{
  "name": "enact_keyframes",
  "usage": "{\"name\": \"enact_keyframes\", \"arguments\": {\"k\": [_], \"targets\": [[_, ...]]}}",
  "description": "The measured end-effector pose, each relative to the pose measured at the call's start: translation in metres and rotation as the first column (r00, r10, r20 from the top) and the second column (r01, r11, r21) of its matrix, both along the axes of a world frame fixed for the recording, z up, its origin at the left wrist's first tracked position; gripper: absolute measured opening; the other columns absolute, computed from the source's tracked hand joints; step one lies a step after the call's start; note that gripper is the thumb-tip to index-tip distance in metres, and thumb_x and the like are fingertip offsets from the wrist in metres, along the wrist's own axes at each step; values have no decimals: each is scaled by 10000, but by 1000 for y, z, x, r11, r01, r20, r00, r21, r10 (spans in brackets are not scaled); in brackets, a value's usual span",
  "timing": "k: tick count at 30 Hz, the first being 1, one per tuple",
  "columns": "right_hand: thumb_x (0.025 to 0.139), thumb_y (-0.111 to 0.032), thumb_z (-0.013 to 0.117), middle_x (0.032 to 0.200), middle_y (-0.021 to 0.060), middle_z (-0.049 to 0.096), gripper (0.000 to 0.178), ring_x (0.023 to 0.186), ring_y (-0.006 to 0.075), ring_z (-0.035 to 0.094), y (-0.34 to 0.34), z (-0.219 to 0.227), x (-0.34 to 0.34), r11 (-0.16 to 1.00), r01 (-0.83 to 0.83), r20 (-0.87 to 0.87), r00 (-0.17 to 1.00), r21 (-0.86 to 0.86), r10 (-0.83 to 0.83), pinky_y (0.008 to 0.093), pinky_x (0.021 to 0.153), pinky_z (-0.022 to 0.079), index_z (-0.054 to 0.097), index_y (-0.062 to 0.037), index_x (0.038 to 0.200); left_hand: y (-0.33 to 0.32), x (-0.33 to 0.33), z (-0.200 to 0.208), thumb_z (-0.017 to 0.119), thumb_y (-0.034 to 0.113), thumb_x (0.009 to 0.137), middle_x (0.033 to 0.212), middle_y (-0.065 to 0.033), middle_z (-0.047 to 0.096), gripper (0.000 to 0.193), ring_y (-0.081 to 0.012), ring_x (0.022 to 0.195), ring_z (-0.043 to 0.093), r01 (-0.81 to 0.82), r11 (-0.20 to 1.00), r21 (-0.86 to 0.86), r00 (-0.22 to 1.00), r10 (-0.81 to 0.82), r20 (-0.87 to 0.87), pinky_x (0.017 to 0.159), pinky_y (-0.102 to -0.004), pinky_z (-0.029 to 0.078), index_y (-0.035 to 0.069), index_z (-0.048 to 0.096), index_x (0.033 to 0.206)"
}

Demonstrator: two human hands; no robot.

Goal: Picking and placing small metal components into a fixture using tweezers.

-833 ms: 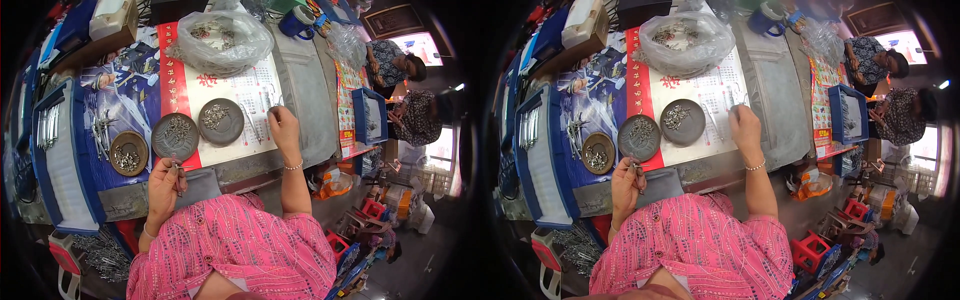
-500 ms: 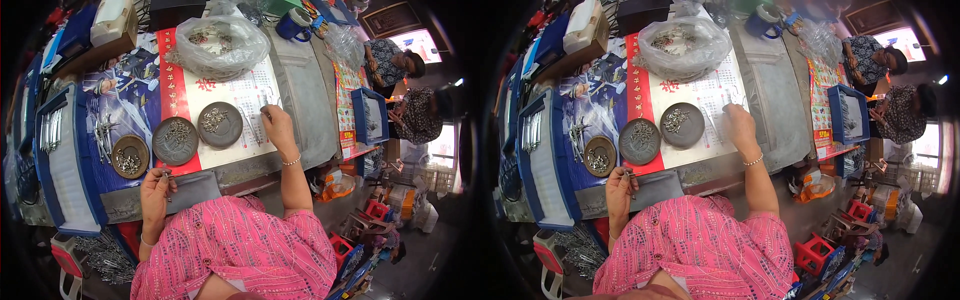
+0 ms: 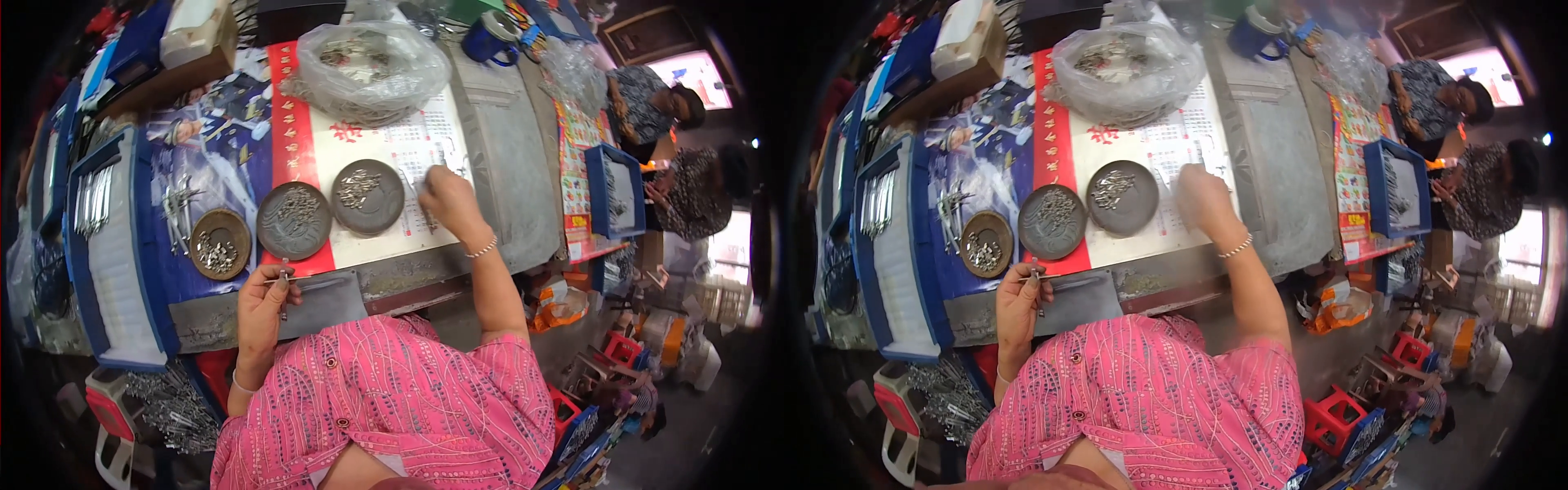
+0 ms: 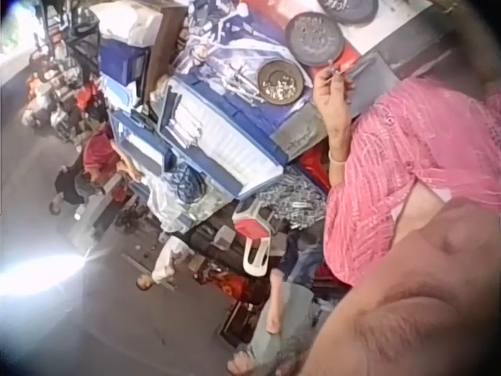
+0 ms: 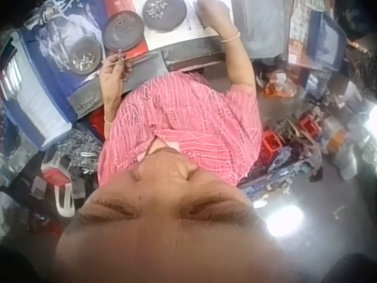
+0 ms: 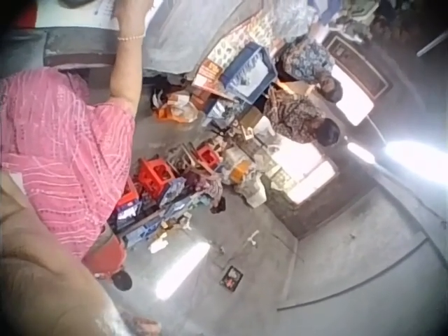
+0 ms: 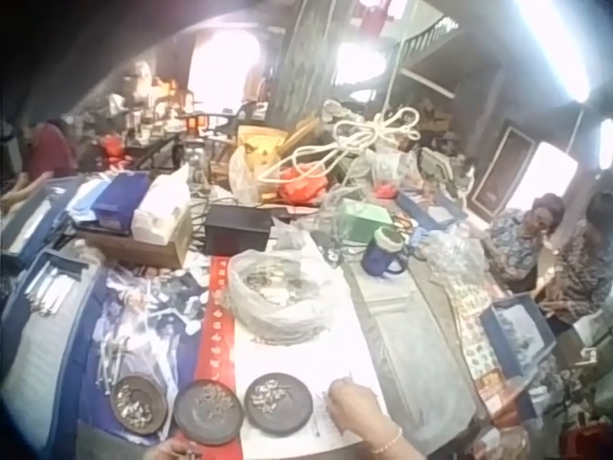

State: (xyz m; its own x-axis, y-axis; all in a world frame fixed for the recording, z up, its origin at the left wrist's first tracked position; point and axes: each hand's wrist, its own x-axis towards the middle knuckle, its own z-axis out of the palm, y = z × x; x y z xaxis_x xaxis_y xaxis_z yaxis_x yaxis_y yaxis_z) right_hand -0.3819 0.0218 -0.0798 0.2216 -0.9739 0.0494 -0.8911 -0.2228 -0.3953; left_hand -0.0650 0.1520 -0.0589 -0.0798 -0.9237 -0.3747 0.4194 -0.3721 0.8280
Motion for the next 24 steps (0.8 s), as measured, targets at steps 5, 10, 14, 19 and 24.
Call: {"name": "enact_keyframes", "arguments": {"k": [5, 10, 14, 19, 24], "targets": [[756, 11, 577, 751, 120, 599, 77, 638, 159, 581, 21, 22, -2, 967, 115, 561, 796, 228, -227, 268, 593, 476, 502, 10, 774, -31, 18, 15, 523, 114, 868, 736, -15, 585, 167, -56, 603, 533, 10, 997, -77, 954, 13, 300, 492, -163, 355, 9, 550, 995], [775, 66, 539, 815, 114, 590, 91, 649, 126, 566, 38, 20, 8, 906, -30, 887, 223, 421, -405, 237, 600, 484, 501, -10, 809, -121, 23, 25, 578, 157, 836, 723, -16, 585, 193, -61, 604, 525, 103, 988, -118, 858, -29, 512, 527, -187, 384, -9, 599, 932], [757, 42, 537, 803, 60, 607, 127, 661, 102, 566, 51, 16, 4, 885, -79, 886, -29, 459, -463, 213, 585, 438, 553, -14, 870, -182, 39, -11, 614, 156, 812, 724, -33, 596, 224, -94, 610, 558, 123, 990, -68, 829, -65, 555, 551, -206, 446, -29, 607, 938], [764, 16, 528, 754, 52, 608, 142, 635, 100, 558, 41, 3, -28, 877, 225, 872, 159, 425, -463, 213, 571, 434, 593, 28, 890, -209, 55, -41, 625, 202, 809, 712, -21, 587, 193, -90, 612, 555, 195, 980, 33, 736, -169, 655, 544, -217, 446, 21, 598, 873], [756, -73, 589, 691, 132, 610, 199, 576, 208, 581, 5, -1, -50, 908, 404, 585, 713, 109, -387, 307, 539, 460, 592, 76, 887, -213, 51, -48, 673, 206, 758, 630, -34, 583, 226, -104, 546, 534, 270, 948, -169, 423, 40, 905, 492, -256, 422, -10, 615, 791]]}}
